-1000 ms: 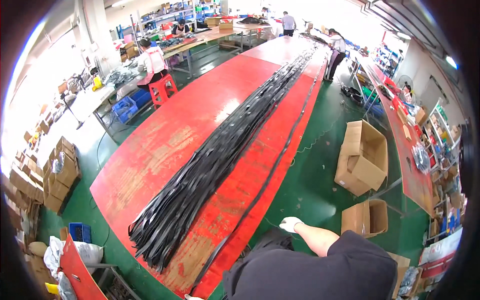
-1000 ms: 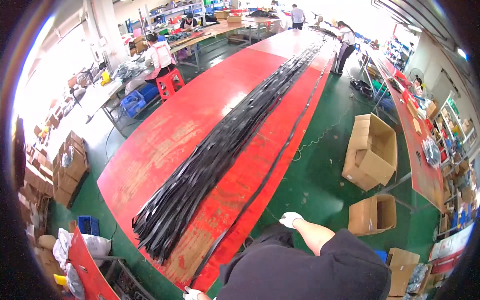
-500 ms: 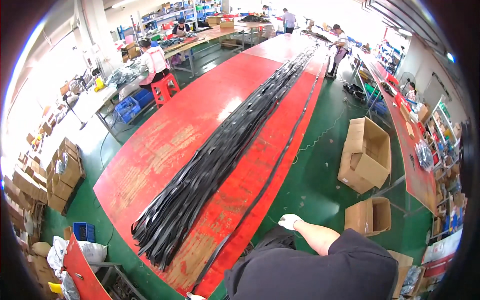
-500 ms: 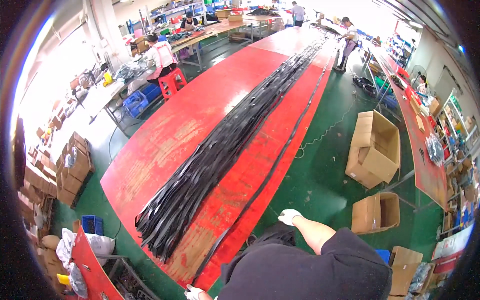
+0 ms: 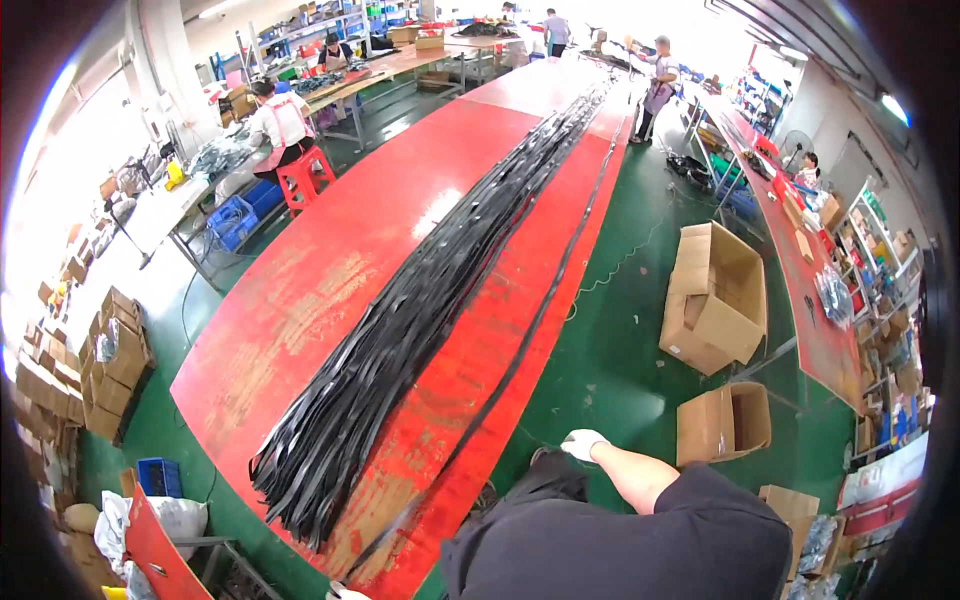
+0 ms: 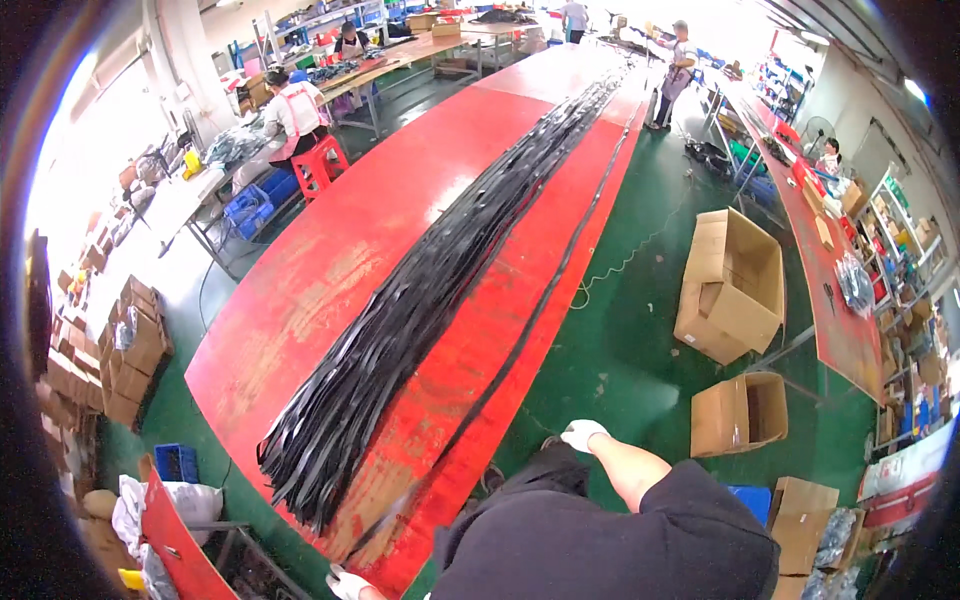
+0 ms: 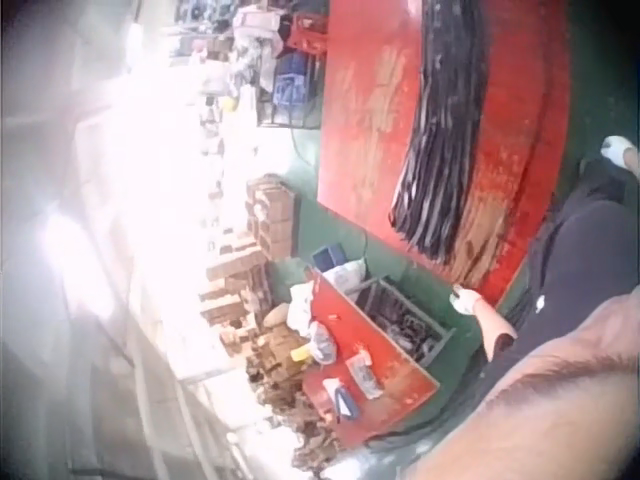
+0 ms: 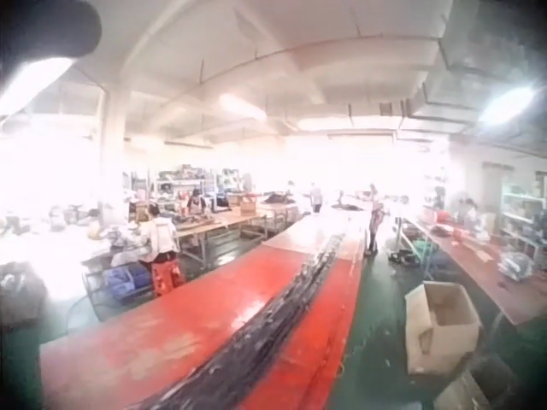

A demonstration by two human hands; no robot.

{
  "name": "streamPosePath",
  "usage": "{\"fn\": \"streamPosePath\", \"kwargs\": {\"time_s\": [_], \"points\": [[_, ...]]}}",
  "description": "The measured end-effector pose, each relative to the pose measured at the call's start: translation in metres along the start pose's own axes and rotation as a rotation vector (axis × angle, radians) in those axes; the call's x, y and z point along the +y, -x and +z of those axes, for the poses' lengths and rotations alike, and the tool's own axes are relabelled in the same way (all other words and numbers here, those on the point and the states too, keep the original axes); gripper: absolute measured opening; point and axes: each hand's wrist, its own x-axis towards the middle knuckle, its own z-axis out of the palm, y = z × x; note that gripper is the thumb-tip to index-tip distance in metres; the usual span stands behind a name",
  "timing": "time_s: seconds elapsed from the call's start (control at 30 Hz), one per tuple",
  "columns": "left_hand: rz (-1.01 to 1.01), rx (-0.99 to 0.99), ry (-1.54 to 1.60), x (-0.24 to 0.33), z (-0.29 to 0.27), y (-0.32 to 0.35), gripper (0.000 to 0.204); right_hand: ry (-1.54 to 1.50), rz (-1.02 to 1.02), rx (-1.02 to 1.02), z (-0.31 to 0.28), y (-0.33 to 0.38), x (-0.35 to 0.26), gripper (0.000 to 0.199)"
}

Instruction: Measure, cut, and sort black cables in a fabrication factory.

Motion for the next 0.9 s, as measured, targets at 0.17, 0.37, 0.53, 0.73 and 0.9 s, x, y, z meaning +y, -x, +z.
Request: {"fn": "streamPosePath", "kwargs": {"time_s": [0.17, 0.37, 0.53, 0.73, 0.9], "points": [[0.23, -0.028, 0.254, 0.013, 0.014, -0.098, 0.058, 0.034, 0.022, -0.03, -0.006, -0.009, -0.005, 0.047], [0.315, 0.016, 0.437, 0.093, -0.001, -0.11, 0.051, -0.002, -0.014, 0.006, -0.009, -0.008, -0.014, 0.049], [0.215, -0.07, 0.602, 0.084, 0.028, -0.135, 0.038, -0.01, -0.072, 0.041, -0.021, -0.01, -0.033, 0.047], [0.112, -0.169, 0.776, 0.121, 0.067, -0.142, 0.031, -0.111, -0.134, 0.092, -0.019, -0.033, 0.017, 0.039], [0.144, -0.085, 0.738, 0.086, 0.063, -0.2, 0.027, -0.303, -0.049, 0.036, -0.035, -0.025, 0.011, 0.035]]}}
